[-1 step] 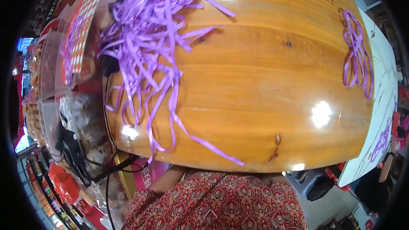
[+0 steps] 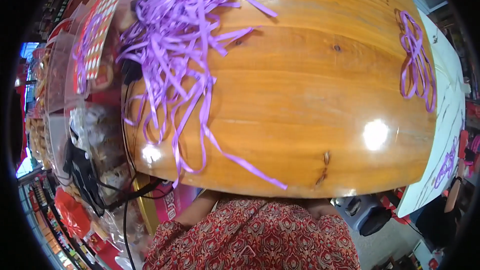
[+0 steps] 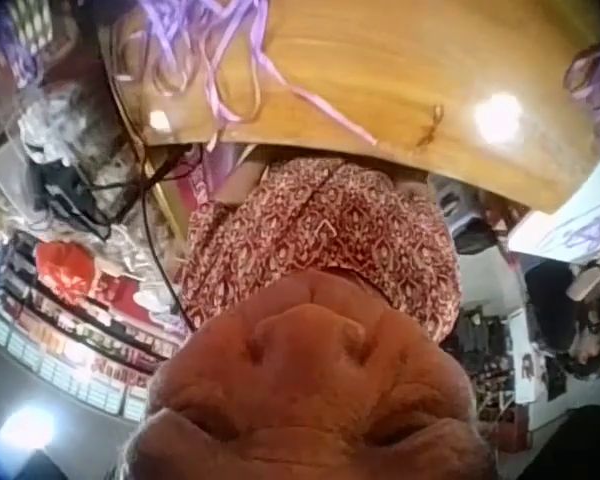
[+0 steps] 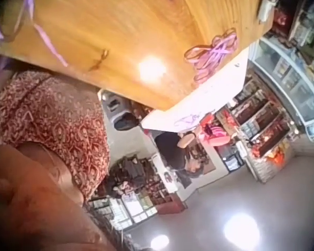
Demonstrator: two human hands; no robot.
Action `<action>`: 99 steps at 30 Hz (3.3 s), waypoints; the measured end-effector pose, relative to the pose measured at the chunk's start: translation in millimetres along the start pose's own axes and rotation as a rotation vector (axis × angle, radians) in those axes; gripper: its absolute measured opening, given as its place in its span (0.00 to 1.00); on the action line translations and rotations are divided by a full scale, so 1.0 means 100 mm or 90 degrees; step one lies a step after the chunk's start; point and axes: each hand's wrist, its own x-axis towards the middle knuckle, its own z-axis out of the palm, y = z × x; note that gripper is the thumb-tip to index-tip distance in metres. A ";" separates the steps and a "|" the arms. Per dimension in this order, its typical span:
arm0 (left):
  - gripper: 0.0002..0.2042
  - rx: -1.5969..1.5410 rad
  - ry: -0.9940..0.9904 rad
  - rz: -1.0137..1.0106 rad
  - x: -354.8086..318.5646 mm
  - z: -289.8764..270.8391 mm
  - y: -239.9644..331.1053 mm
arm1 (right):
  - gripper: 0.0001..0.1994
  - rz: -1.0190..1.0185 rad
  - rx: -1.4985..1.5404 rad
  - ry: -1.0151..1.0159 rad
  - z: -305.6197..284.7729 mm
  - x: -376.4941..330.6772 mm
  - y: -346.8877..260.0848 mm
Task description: The recorder is tying knots into purple plastic ribbons at a workshop table.
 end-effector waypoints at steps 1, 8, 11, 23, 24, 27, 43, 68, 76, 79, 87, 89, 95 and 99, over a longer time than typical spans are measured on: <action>0.20 -0.012 0.018 0.008 0.02 -0.03 -0.03 | 0.16 0.000 -0.010 0.007 0.00 -0.10 0.02; 0.09 0.093 0.054 0.176 0.41 -0.61 0.85 | 0.14 0.071 0.255 -0.135 -1.73 0.04 -0.98; 0.08 -0.064 0.093 0.269 0.34 -0.82 1.18 | 0.14 -0.081 0.172 -0.225 -2.52 -0.14 -1.19; 0.07 -0.126 0.242 0.475 0.51 -1.73 2.20 | 0.11 -0.119 -0.038 0.371 -3.49 2.15 -2.21; 0.08 -0.127 0.254 0.484 0.49 -1.74 2.22 | 0.11 -0.130 -0.042 0.378 -3.46 2.29 -2.26; 0.07 -0.142 0.276 0.474 0.44 -1.81 2.22 | 0.14 -0.056 -0.136 0.376 -3.38 2.61 -2.33; 0.07 -0.189 0.401 0.329 0.80 -2.52 2.40 | 0.10 -0.145 0.540 0.176 -4.18 1.80 -2.25; 0.14 0.222 0.481 0.314 2.27 -2.56 2.14 | 0.05 -0.083 0.280 0.346 -4.16 0.67 -1.54; 0.12 -0.542 0.061 0.216 2.14 -1.75 3.11 | 0.09 -0.251 0.186 0.470 -4.16 0.75 -1.68; 0.07 -0.690 -0.077 0.072 2.15 -1.72 3.09 | 0.09 -0.159 0.133 0.479 -4.22 0.64 -1.57; 0.12 -0.011 0.314 0.441 2.26 -1.79 3.10 | 0.08 -0.165 0.083 0.458 -4.12 0.62 -1.45; 0.14 -0.155 0.271 0.420 2.19 -1.72 3.21 | 0.08 -0.212 0.057 0.473 -4.10 0.65 -1.50; 0.17 -0.672 -0.171 0.060 2.13 -1.76 3.08 | 0.08 -0.197 -0.023 0.560 -4.10 0.59 -1.46; 0.17 -0.422 -0.053 0.255 2.08 -1.80 3.12 | 0.12 -0.216 -0.056 0.537 -4.10 0.57 -1.39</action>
